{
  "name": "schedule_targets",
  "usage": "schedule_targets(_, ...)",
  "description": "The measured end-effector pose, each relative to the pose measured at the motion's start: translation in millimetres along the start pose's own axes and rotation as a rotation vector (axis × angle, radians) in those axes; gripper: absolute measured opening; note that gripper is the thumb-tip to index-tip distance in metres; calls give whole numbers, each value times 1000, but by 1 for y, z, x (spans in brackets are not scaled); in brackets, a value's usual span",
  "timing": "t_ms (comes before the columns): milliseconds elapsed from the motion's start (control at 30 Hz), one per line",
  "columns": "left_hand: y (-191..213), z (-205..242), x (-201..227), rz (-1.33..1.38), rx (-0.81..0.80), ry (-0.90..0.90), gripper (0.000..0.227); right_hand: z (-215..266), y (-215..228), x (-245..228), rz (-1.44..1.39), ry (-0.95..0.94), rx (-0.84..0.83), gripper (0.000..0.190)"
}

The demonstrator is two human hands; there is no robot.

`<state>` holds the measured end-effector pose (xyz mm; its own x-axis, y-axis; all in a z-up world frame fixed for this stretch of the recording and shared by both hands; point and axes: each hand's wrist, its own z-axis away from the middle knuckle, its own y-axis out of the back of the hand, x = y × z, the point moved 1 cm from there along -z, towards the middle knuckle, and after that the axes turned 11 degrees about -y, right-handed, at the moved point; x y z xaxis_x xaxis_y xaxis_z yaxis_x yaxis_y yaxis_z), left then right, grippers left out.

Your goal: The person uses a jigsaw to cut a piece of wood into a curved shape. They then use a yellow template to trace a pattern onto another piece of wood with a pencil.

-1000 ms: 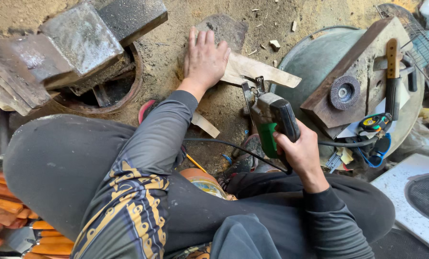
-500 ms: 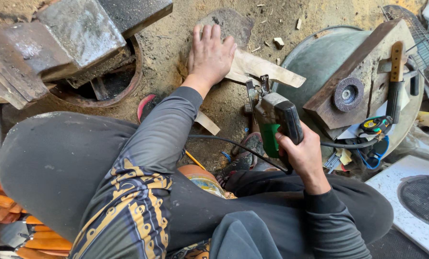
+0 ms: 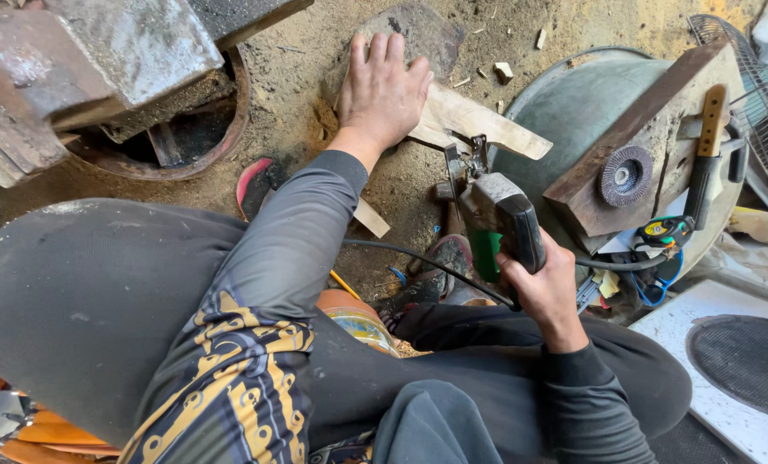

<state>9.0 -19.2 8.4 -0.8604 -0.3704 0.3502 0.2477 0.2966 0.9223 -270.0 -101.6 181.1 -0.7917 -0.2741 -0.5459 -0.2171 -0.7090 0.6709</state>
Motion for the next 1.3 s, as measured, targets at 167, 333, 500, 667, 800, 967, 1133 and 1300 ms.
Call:
schedule_targets(167, 2, 2, 0, -15, 72, -3, 31, -1, 3, -3, 18, -13, -21, 19)
schedule_targets(333, 5, 3, 1, -4, 73, -4, 31, -2, 6, -5, 1, -42, -48, 19)
schedule_targets(500, 5, 3, 1, -3, 93, -5, 31, -2, 6, -6, -33, -72, -50, 17)
schedule_targets(667, -3, 1, -1, -25, 70, -27, 31, -2, 5, -8, -85, -110, -56, 16)
schedule_targets(800, -5, -9, -23, -110, 12, -296, 35, 6, 13, -13, -340, -183, -116, 16)
schedule_targets(967, -26, -42, -63, -224, -25, -550, 45, 31, 40, -16, -470, -220, -147, 20)
schedule_targets(1133, -32, -45, -72, -395, 356, -380, 48, 45, 58, -14, -711, -281, -161, 21)
schedule_targets(1300, 3, -19, -48, 49, 544, 358, 55, 52, 73, -4, -910, -275, -158, 20)
